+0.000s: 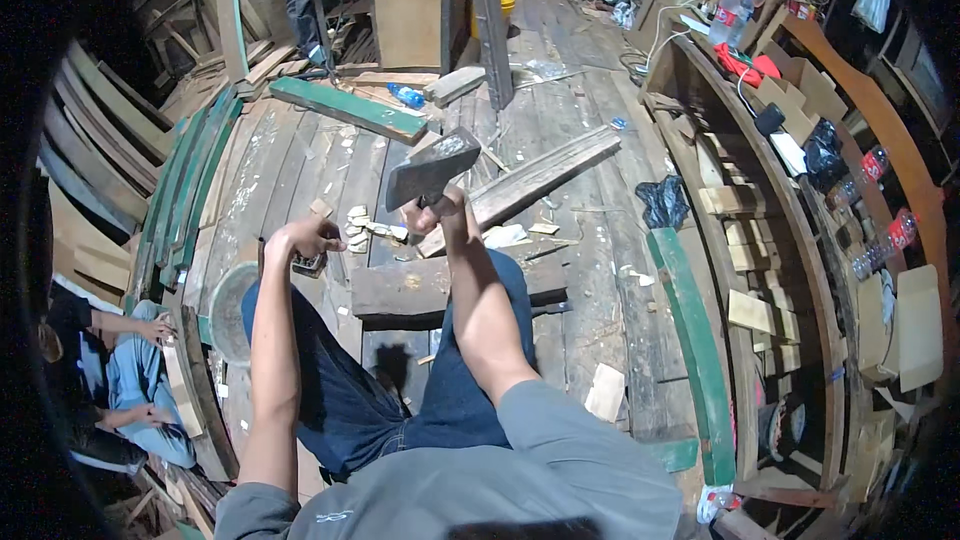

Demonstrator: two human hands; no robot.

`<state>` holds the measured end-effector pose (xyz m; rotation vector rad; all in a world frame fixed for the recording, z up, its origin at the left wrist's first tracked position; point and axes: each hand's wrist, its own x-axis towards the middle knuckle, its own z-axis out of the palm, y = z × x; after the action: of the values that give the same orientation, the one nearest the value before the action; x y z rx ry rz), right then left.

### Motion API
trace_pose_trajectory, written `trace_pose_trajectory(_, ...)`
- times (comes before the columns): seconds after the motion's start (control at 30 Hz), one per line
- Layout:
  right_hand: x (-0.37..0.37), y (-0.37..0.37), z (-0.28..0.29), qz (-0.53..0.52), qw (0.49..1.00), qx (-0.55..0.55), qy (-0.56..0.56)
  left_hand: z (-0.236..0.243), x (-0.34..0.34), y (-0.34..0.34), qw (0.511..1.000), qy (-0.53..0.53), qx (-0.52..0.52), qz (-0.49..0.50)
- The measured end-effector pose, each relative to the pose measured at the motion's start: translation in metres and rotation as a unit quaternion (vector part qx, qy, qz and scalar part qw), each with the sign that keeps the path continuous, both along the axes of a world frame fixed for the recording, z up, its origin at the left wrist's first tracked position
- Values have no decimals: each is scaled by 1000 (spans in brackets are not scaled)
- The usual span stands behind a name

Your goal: Using a small axe to shape a piece of wood while sitting on a workshop floor.

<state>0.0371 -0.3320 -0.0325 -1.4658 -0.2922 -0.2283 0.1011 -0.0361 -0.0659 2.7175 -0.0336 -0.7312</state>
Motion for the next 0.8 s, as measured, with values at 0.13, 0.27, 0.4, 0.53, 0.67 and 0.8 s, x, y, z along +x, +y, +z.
trace_pose_trajectory(0.13,100,13,-72,134,985,112,11,-4,2,-8,1000,15,7,-7)
trace_pose_trajectory(0.27,141,19,-108,421,867,251,93,14,-6,-9,999,12,31,6)
trace_pose_trajectory(0.4,159,31,-127,579,755,280,127,8,-3,-1,1000,14,26,-3)
trace_pose_trajectory(0.53,163,38,-134,642,699,285,134,14,-4,4,1000,-4,23,12)
trace_pose_trajectory(0.67,176,43,-138,681,663,282,130,-24,9,32,999,-40,-17,-28)
trace_pose_trajectory(0.8,183,44,-156,715,628,271,144,-20,1,13,999,-41,-13,-32)
